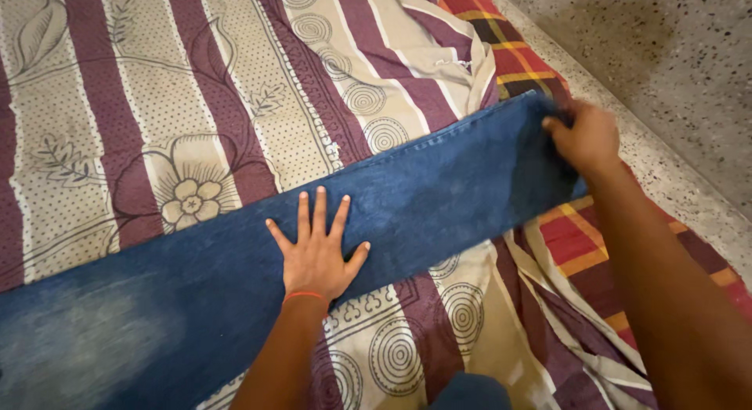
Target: The person folds a pair of blue jeans on a bed, smoothing the fabric and folding the legs and waistband to create a compact rectangle. They then place the folded jeans aside and begin folding a pair of black trousers.
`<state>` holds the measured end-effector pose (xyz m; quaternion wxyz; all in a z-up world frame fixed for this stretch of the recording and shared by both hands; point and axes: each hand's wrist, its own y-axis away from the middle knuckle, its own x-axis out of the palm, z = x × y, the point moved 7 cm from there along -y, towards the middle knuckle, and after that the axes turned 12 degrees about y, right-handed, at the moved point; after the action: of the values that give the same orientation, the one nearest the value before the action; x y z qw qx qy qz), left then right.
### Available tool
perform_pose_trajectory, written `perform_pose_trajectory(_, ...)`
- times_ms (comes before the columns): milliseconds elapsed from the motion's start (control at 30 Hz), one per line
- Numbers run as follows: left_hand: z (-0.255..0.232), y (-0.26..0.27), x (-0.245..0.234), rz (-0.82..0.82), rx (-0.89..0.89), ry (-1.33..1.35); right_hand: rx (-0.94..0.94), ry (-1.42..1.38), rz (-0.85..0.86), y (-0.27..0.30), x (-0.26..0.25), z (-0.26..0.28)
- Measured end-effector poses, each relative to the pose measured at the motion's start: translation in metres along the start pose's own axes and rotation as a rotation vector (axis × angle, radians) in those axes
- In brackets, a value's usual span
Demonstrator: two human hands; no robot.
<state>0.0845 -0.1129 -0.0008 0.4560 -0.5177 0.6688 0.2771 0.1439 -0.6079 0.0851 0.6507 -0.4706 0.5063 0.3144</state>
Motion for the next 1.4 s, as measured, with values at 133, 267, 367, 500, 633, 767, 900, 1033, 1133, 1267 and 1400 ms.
perform_pose_trajectory(133,-0.002,0.000,-0.011,-0.157,0.059,0.083,0.083,0.000,-0.205,-0.010,-0.017,0.010)
perform_pose_trajectory(267,-0.002,0.000,-0.007,-0.124,0.029,0.064,0.120,0.268,-0.218,0.009,-0.009,0.044)
perform_pose_trajectory(367,-0.003,-0.002,-0.009,-0.115,0.022,0.049,-0.029,0.175,-0.273,0.045,-0.005,0.095)
perform_pose_trajectory(500,-0.004,-0.002,-0.009,-0.047,-0.024,0.035,-0.647,0.016,0.049,0.113,0.032,0.197)
perform_pose_trajectory(633,-0.005,-0.003,-0.010,-0.016,-0.044,0.018,-0.655,0.089,0.188,0.124,0.052,0.204)
perform_pose_trajectory(767,-0.003,-0.003,-0.008,-0.039,-0.025,0.015,-0.498,0.225,0.191,0.074,0.044,0.144)
perform_pose_trajectory(900,-0.001,-0.003,-0.004,-0.017,-0.032,0.012,-0.238,0.216,0.226,0.073,0.040,0.115)
perform_pose_trajectory(1033,-0.001,-0.002,-0.005,-0.065,-0.002,0.005,-0.151,0.100,0.163,0.111,0.036,0.125)
perform_pose_trajectory(1133,-0.002,0.000,-0.003,-0.074,0.004,0.001,-0.025,0.019,0.013,0.143,0.029,0.116)
perform_pose_trajectory(1267,-0.001,-0.001,-0.003,-0.070,0.000,-0.008,0.323,-0.150,-0.172,0.160,0.024,0.081)
perform_pose_trajectory(1400,-0.001,-0.001,-0.003,-0.091,0.011,-0.026,0.661,-0.349,-0.108,0.152,0.041,0.038)
